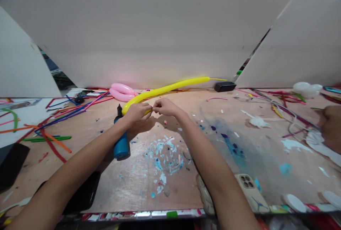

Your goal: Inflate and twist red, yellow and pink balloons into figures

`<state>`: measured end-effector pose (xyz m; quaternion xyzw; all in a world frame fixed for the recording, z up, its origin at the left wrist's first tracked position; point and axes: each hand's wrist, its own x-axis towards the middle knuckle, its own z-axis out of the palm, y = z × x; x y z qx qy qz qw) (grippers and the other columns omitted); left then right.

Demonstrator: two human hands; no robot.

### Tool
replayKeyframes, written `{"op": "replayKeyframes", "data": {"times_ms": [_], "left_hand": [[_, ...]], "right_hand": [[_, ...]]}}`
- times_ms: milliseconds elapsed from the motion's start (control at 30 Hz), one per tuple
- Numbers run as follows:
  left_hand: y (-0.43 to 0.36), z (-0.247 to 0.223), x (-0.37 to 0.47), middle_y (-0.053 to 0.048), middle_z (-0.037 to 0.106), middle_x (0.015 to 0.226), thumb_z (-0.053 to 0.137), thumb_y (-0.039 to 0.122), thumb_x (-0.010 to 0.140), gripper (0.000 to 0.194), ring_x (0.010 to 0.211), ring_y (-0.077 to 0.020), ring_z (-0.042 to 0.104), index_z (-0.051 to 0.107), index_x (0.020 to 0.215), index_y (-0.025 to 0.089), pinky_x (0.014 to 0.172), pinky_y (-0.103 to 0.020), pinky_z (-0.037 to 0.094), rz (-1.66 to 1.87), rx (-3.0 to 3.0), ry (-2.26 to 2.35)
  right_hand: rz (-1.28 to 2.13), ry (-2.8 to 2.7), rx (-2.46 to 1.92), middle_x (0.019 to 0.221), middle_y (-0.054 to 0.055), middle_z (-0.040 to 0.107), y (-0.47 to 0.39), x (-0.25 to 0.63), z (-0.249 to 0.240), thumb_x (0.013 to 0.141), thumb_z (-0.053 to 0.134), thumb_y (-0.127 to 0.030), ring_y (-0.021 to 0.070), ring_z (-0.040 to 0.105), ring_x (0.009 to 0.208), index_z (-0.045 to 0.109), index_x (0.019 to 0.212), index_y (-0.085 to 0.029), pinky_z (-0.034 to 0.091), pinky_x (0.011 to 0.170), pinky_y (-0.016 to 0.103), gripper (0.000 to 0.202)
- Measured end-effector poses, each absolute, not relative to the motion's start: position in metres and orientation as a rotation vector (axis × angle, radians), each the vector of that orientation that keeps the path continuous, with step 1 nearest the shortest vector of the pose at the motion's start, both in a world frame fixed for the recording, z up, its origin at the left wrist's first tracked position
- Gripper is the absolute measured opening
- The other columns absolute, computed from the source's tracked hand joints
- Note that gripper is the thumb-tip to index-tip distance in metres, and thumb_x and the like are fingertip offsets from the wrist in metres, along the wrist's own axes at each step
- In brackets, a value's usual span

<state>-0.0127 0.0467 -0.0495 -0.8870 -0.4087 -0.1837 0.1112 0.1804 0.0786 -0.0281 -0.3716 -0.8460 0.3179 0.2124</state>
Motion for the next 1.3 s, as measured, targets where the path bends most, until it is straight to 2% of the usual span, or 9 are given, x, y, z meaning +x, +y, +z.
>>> {"op": "replayKeyframes", "data": {"times_ms": [133, 367, 733, 1000, 1133, 1300], "left_hand": [[0.043, -0.049, -0.01, -0.004, 0.067, 0.088, 0.043, 0.033, 0.092, 0.026, 0.078, -0.019, 0.061, 0.066, 0.086, 0.021, 0.064, -0.033, 0.037, -0.547, -2.607, -1.264], [0.039, -0.045, -0.008, -0.005, 0.068, 0.093, 0.048, 0.035, 0.089, 0.022, 0.087, -0.0213, 0.062, 0.065, 0.092, 0.021, 0.07, -0.033, 0.041, -0.626, -2.602, -1.357], [0.042, -0.048, -0.01, -0.005, 0.067, 0.093, 0.05, 0.038, 0.089, 0.023, 0.089, -0.0213, 0.062, 0.065, 0.097, 0.022, 0.073, -0.033, 0.042, -0.697, -2.58, -1.332], [0.04, -0.046, -0.008, -0.006, 0.069, 0.101, 0.051, 0.039, 0.089, 0.025, 0.097, -0.0237, 0.062, 0.064, 0.103, 0.022, 0.08, -0.034, 0.043, -0.68, -2.587, -1.365], [0.041, -0.047, -0.011, -0.008, 0.07, 0.1, 0.055, 0.045, 0.085, 0.032, 0.091, -0.0269, 0.064, 0.061, 0.106, 0.022, 0.074, -0.035, 0.043, -0.575, -2.507, -1.511], [0.048, -0.051, -0.019, -0.009, 0.07, 0.096, 0.059, 0.036, 0.079, 0.027, 0.087, -0.028, 0.065, 0.06, 0.102, 0.021, 0.069, -0.034, 0.043, -0.453, -2.479, -1.648]], "right_hand": [[0.909, -2.344, -1.044, 0.06, 0.001, 0.06, 0.084, 0.184, -0.036, 0.075, 0.058, -0.029, 0.0124, 0.052, 0.056, 0.065, 0.068, -0.015, 0.036, 0.052, 0.024, 0.017], [1.105, -2.287, -0.936, 0.069, 0.002, 0.062, 0.087, 0.187, -0.037, 0.076, 0.059, -0.033, 0.013, 0.055, 0.061, 0.067, 0.076, -0.015, 0.044, 0.058, 0.025, 0.02], [1.11, -2.27, -0.92, 0.067, 0.002, 0.059, 0.085, 0.188, -0.035, 0.074, 0.058, -0.028, 0.0138, 0.056, 0.062, 0.065, 0.074, -0.015, 0.045, 0.058, 0.026, 0.015], [1.025, -2.276, -1.046, 0.062, 0.0, 0.054, 0.088, 0.184, -0.04, 0.077, 0.051, -0.021, 0.0124, 0.051, 0.058, 0.057, 0.067, -0.017, 0.039, 0.055, 0.024, 0.012], [0.922, -2.251, -1.104, 0.062, -0.001, 0.05, 0.092, 0.184, -0.043, 0.079, 0.047, -0.019, 0.0115, 0.048, 0.057, 0.051, 0.063, -0.018, 0.035, 0.053, 0.024, 0.016], [0.843, -2.189, -1.189, 0.057, -0.001, 0.047, 0.09, 0.186, -0.042, 0.085, 0.041, -0.024, 0.012, 0.044, 0.053, 0.046, 0.059, -0.019, 0.031, 0.051, 0.026, 0.027]]}}
